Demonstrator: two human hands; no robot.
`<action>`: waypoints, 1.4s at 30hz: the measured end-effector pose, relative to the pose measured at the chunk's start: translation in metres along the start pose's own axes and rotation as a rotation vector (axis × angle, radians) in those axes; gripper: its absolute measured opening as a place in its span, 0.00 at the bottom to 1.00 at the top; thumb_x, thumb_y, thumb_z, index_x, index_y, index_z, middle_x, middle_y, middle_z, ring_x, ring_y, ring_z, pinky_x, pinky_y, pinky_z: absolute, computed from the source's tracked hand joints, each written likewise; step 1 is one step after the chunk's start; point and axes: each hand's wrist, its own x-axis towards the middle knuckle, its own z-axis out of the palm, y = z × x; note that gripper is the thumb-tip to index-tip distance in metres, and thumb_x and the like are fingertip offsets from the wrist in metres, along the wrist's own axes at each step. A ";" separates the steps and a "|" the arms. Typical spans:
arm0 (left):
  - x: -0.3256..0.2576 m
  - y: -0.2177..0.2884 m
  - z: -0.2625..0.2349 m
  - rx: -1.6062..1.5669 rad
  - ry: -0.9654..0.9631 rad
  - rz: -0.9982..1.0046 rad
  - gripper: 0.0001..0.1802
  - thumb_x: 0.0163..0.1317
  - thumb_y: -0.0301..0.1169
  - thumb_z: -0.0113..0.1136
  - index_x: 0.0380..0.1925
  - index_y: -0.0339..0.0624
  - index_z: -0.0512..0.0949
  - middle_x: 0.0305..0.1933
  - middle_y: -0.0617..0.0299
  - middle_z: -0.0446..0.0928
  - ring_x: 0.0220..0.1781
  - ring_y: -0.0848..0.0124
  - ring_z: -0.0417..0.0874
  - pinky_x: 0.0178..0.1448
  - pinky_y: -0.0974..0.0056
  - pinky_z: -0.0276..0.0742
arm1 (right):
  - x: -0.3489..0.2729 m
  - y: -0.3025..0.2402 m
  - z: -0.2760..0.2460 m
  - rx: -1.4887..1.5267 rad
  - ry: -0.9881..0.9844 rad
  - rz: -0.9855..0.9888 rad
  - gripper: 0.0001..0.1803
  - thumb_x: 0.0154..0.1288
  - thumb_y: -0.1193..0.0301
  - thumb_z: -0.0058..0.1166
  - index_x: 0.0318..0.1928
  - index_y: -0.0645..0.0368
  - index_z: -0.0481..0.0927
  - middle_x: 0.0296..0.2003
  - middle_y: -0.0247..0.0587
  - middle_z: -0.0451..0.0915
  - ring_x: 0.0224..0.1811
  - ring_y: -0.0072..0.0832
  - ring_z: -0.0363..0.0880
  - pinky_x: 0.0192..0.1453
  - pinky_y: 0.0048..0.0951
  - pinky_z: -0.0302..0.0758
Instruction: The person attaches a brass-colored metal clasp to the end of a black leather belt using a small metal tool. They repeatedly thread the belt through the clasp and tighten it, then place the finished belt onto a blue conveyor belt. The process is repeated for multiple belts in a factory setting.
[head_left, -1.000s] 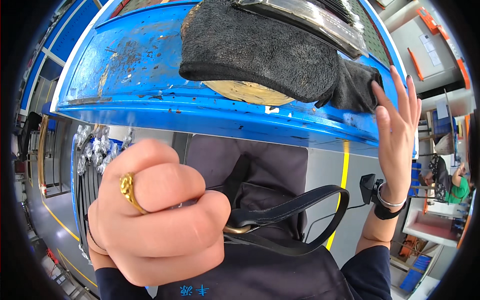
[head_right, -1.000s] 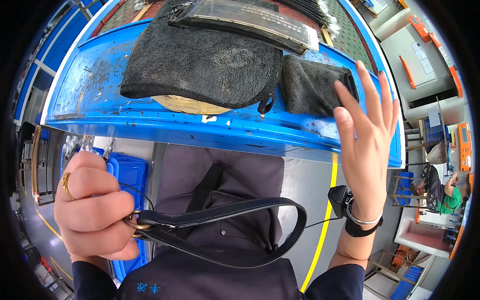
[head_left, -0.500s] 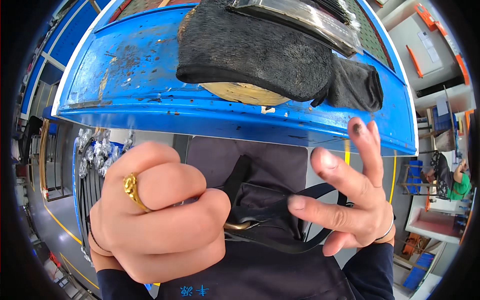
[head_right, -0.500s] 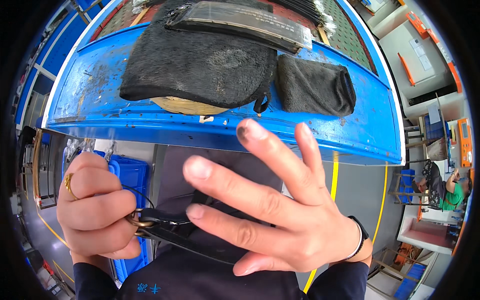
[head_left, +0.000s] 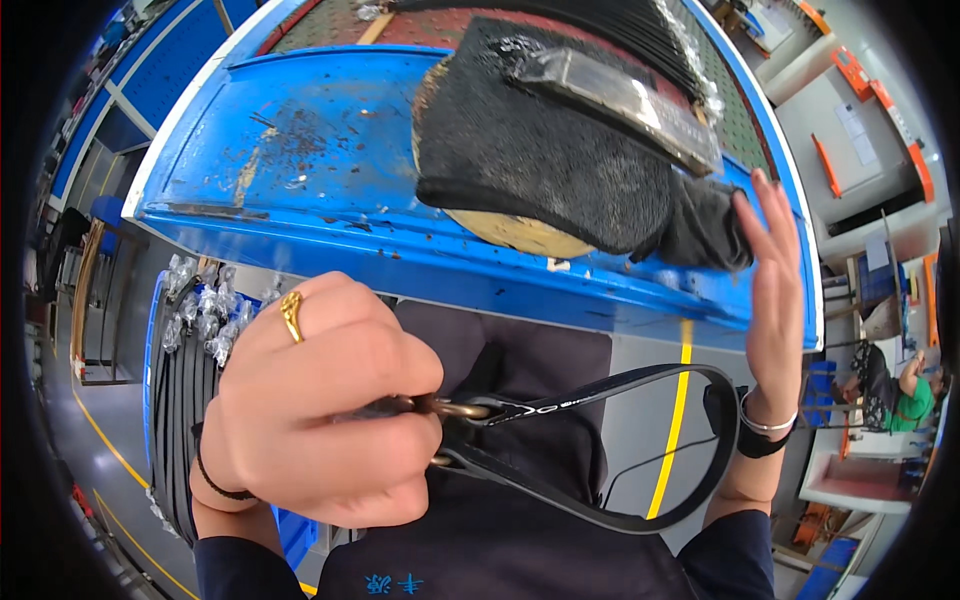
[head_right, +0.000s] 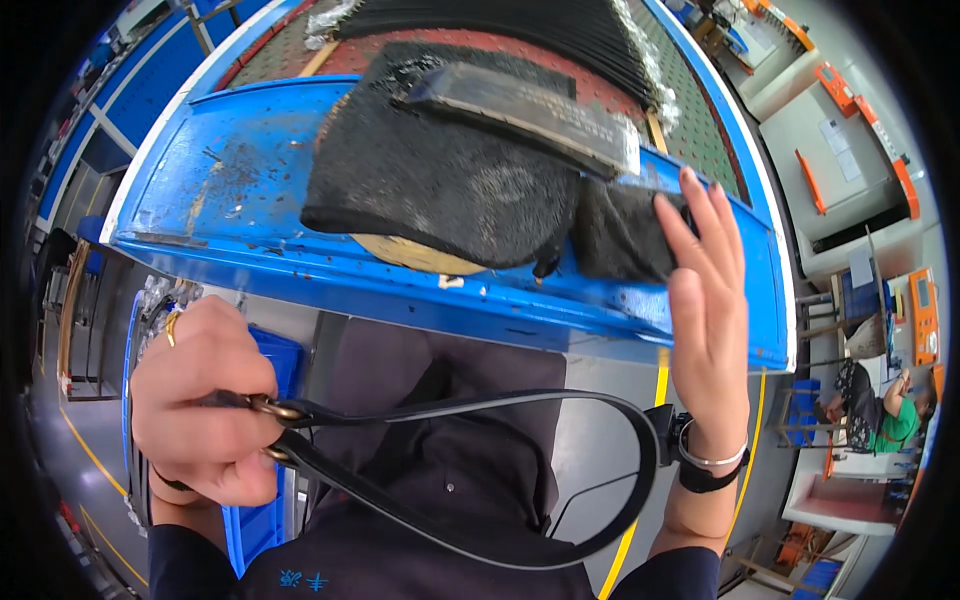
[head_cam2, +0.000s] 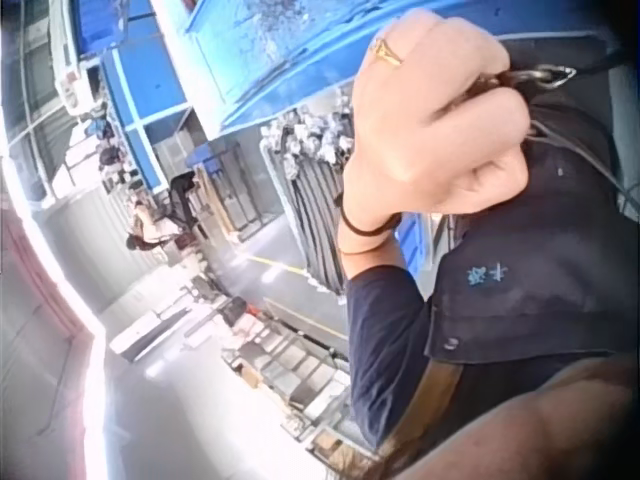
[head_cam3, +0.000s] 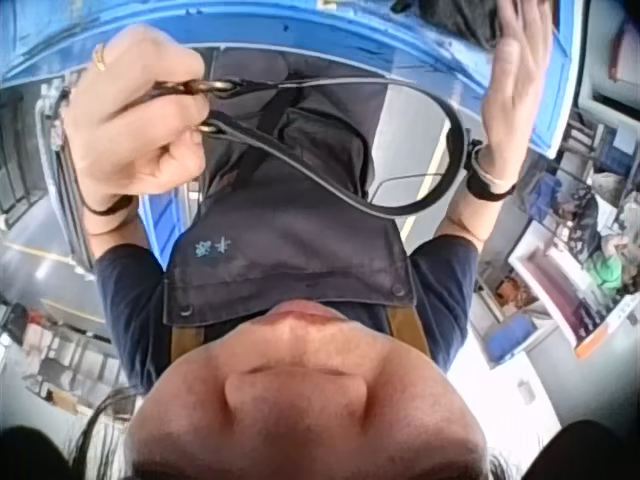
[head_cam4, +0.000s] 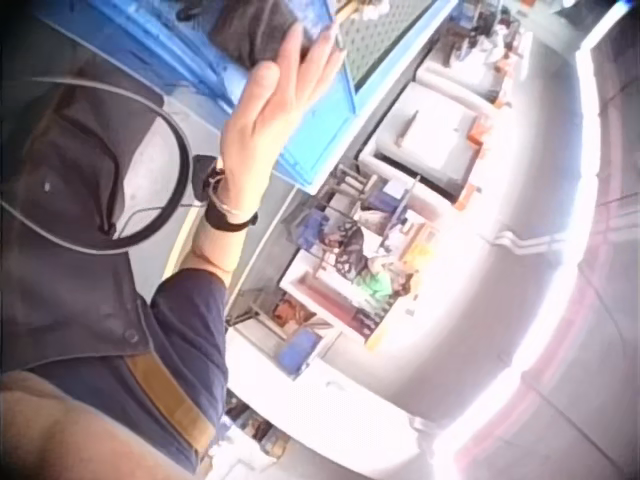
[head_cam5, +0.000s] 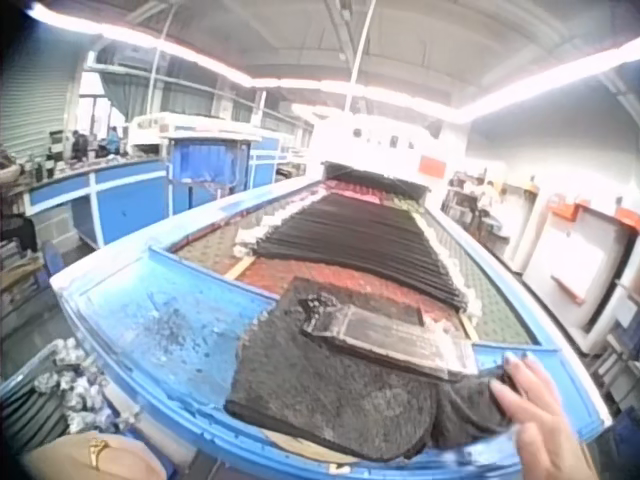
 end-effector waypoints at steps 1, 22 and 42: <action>-0.002 -0.002 0.000 -0.001 0.019 -0.002 0.06 0.28 0.31 0.56 0.11 0.44 0.72 0.21 0.64 0.69 0.20 0.68 0.66 0.24 0.65 0.61 | 0.000 0.007 0.004 -0.107 -0.056 0.017 0.24 0.66 0.58 0.34 0.51 0.62 0.72 0.59 0.47 0.63 0.66 0.44 0.50 0.67 0.43 0.43; -0.020 0.008 -0.029 -0.096 0.300 -0.452 0.12 0.33 0.28 0.60 0.23 0.38 0.81 0.24 0.61 0.70 0.26 0.73 0.70 0.28 0.72 0.63 | 0.061 -0.016 0.015 0.092 -0.161 0.288 0.28 0.57 0.64 0.54 0.55 0.66 0.65 0.47 0.49 0.73 0.51 0.38 0.70 0.57 0.30 0.62; -0.003 0.001 -0.016 -0.066 0.316 -0.466 0.09 0.38 0.28 0.59 0.23 0.37 0.79 0.26 0.61 0.68 0.29 0.72 0.67 0.34 0.71 0.61 | -0.031 0.019 -0.061 1.707 0.424 -0.137 0.26 0.63 0.64 0.41 0.56 0.71 0.60 0.56 0.56 0.63 0.59 0.44 0.62 0.64 0.44 0.59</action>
